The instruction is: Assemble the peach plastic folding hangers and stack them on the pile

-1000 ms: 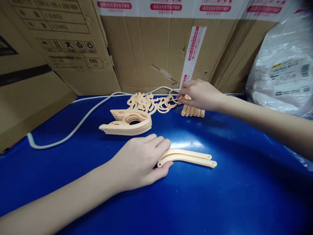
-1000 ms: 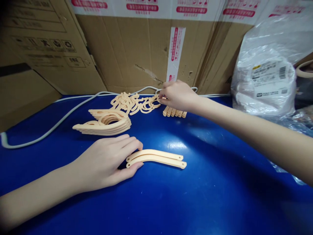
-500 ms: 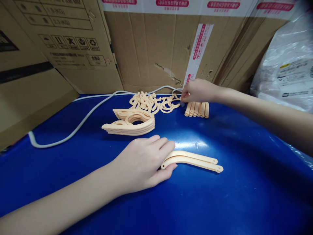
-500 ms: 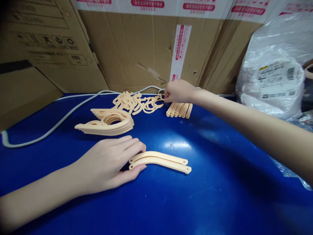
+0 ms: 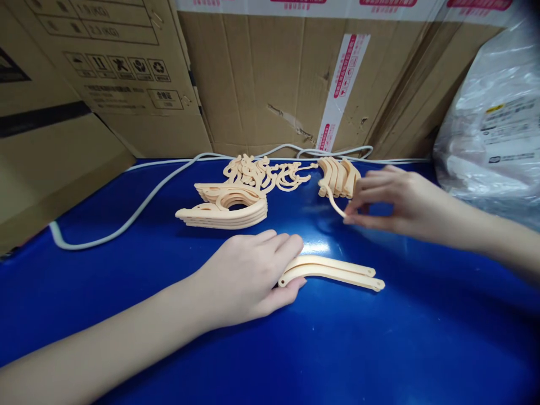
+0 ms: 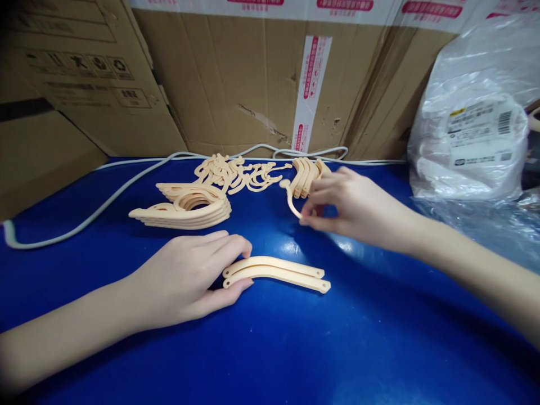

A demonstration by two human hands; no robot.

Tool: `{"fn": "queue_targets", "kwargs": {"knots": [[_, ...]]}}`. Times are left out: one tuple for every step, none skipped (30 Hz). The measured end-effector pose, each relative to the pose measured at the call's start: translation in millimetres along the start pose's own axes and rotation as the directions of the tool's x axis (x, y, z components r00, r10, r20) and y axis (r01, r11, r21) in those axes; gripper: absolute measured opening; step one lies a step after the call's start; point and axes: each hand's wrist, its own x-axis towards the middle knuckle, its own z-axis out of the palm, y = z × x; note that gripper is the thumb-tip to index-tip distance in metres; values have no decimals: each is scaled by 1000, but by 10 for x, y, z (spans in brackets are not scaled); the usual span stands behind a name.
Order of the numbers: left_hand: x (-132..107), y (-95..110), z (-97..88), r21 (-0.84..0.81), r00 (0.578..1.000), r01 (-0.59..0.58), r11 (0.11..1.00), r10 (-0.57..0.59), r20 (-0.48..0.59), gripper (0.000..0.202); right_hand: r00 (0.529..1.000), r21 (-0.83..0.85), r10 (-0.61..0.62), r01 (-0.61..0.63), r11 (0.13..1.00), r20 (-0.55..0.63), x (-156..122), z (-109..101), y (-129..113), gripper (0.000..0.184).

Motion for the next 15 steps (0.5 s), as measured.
{"fn": "queue_targets", "kwargs": {"knots": [[3,7,-1,-3,1000,1,1000,-1,7,14,1000,-3,2,-2,1000,3,-98,56,-39,26],[7,12,2,-9,1000,3,1000,-2,8,14,1000,-2,13,-13,1000,7,-180,106,-69,26],[10,17,8,-18,1000,1,1000,-1,6,14,1000,-4,14,-14,1000,6,-246,146,-92,26],[14,20,16,-27,1000,1,1000,-1,6,14,1000,-14,29,-29,999,0,-295,175,-109,25],[17,23,27,-34,1000,2,999,-2,5,14,999,-21,36,-36,999,-1,-328,194,-123,25],[19,24,37,-39,1000,4,999,-4,2,14,999,-31,41,-41,999,-4,-348,204,-134,25],[21,26,47,-41,1000,6,999,-6,1,14,999,-42,45,-45,998,-8,-357,209,-144,25],[22,26,55,-41,1000,5,999,-5,1,14,999,-51,45,-46,998,-13,-359,211,-153,26],[22,26,61,-38,1000,5,999,-5,3,14,999,-60,46,-47,997,-20,-357,212,-163,27],[23,26,65,-36,1000,2,999,-2,3,14,999,-67,45,-47,997,-25,-355,214,-173,28],[24,26,68,-35,1000,-1,999,1,1,14,999,-75,44,-46,996,-32,-353,218,-185,29],[25,25,69,-32,1000,-1,999,1,-1,14,998,-83,41,-45,996,-41,-352,224,-197,29],[26,23,69,-28,1000,0,1000,0,-1,14,998,-92,39,-44,995,-51,-352,232,-210,29],[28,22,68,-24,1000,2,1000,-2,0,14,997,-102,37,-43,994,-62,-354,242,-223,29],[29,20,65,-21,1000,4,1000,-4,3,15,997,-111,35,-43,993,-74,-355,251,-234,30]]}}
